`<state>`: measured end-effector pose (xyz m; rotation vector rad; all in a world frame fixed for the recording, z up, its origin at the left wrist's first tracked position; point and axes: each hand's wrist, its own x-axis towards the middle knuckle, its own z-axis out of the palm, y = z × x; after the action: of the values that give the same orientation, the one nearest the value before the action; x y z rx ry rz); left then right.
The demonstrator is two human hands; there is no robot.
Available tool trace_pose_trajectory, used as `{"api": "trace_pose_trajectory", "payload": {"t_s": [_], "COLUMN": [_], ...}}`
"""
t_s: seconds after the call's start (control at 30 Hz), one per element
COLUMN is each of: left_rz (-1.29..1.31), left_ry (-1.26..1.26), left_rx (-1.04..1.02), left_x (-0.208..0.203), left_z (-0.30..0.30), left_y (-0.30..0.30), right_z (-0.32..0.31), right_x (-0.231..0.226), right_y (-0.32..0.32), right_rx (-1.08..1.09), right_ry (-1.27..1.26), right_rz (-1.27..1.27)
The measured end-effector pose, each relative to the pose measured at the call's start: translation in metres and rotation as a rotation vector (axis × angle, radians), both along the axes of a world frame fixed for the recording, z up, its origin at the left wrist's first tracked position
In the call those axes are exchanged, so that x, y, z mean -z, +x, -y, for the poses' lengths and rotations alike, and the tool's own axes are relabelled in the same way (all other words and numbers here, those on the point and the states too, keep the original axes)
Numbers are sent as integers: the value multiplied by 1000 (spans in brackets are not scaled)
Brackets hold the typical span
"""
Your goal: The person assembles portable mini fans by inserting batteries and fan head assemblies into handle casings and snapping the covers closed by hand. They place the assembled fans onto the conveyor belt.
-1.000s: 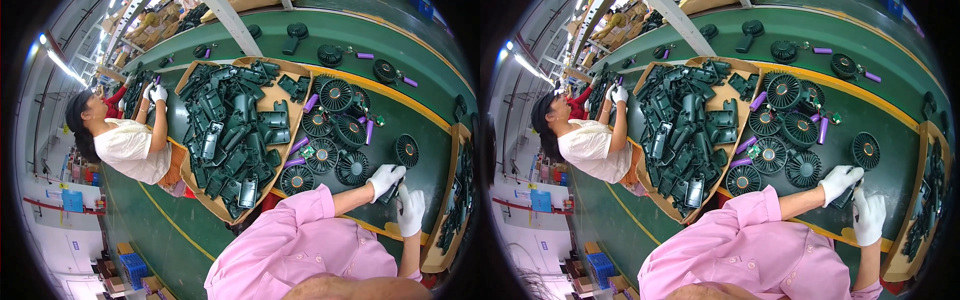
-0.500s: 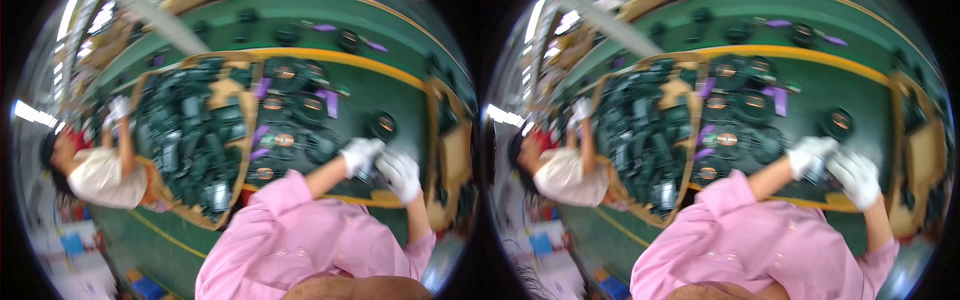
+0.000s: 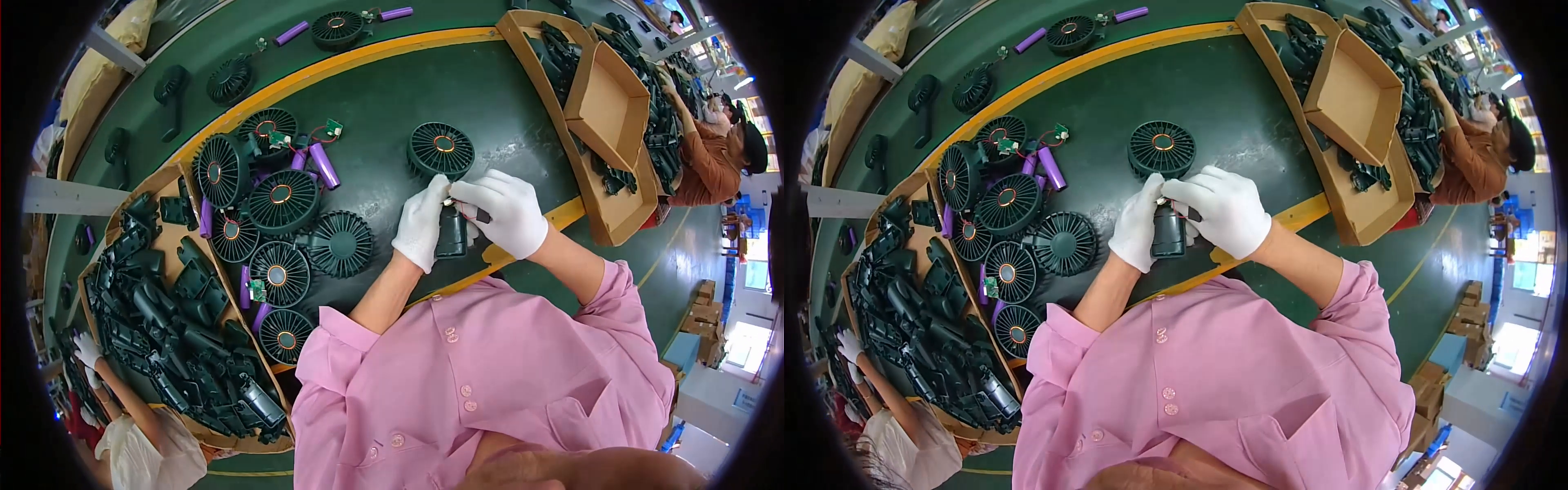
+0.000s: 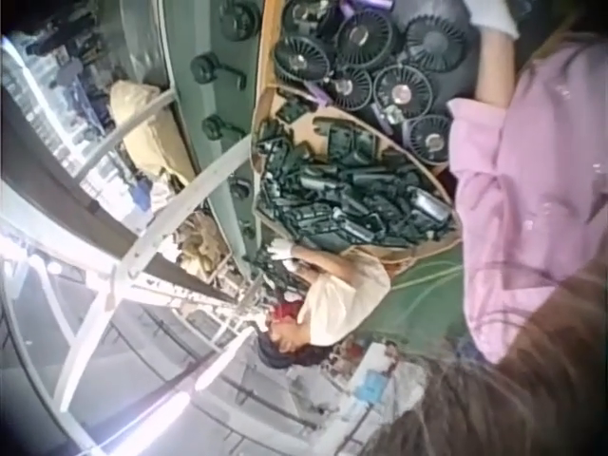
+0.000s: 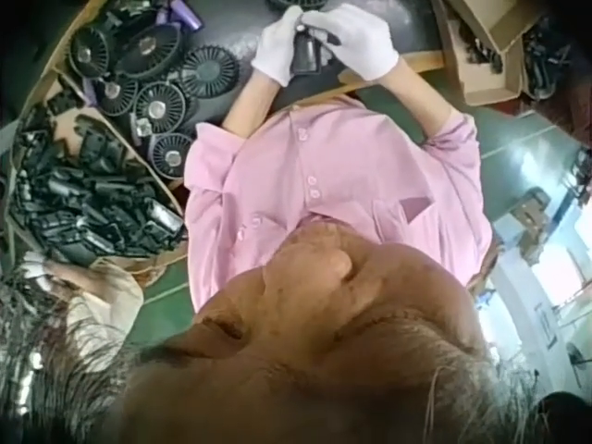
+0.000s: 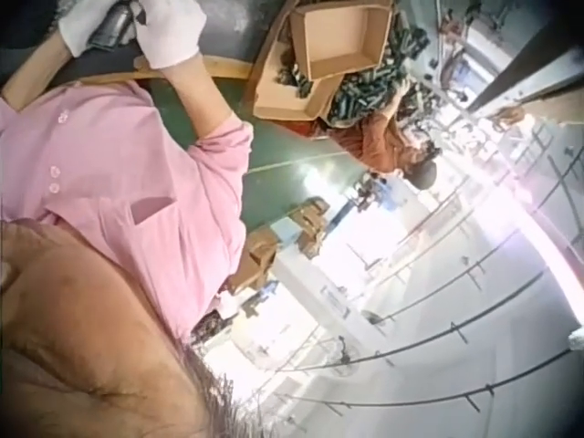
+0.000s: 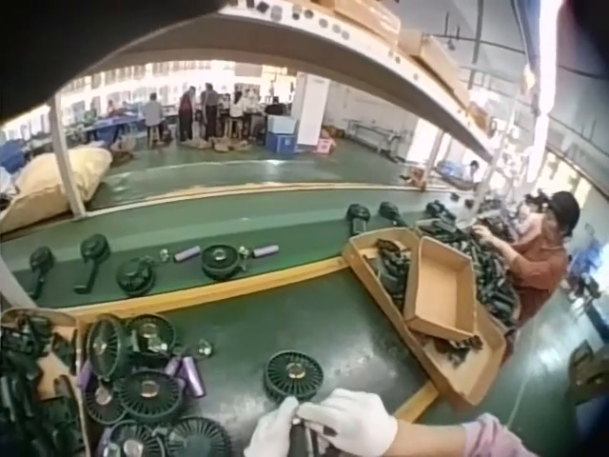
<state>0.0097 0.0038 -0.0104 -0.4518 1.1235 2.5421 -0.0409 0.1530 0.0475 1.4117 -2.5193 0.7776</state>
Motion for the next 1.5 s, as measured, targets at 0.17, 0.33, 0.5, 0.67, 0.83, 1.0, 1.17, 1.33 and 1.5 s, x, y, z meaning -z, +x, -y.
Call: {"api": "trace_pose_trajectory", "payload": {"t_s": [0.17, 0.33, 0.5, 0.67, 0.83, 1.0, 1.17, 1.33, 1.5], "left_rz": [-23, 61, 13, -9, 3, -121, -259, -230, -254], "left_ry": [-22, 40, -4, -111, -98, -315, -152, -54, -316], "left_rx": [-26, -36, -34, -81, 32, -189, -52, 93, 16], "left_x": [-8, -10, -12, -17, -2, 1, 12, 10, 16], "left_z": [-2, -1, -2, -3, 1, -9, -4, -9, -15], "left_y": [1, 3, 4, 3, 3, 2, 7, 4, 5], "right_z": [1, -3, -3, 0, 5, 7, 4, -3, 0], "right_x": [0, 8, 9, 7, -3, -11, -9, -13, -8], "right_y": [-4, -10, -8, -6, -4, 4, -6, -25, -8], "right_rx": [37, 88, 48, -7, -62, -112, -143, -185, -176], "right_ry": [0, -21, -22, 12, 92, 279, 325, 303, 404], "right_rz": [-105, 29, -70, -192, -299, -341, -284, -55, -268]}}
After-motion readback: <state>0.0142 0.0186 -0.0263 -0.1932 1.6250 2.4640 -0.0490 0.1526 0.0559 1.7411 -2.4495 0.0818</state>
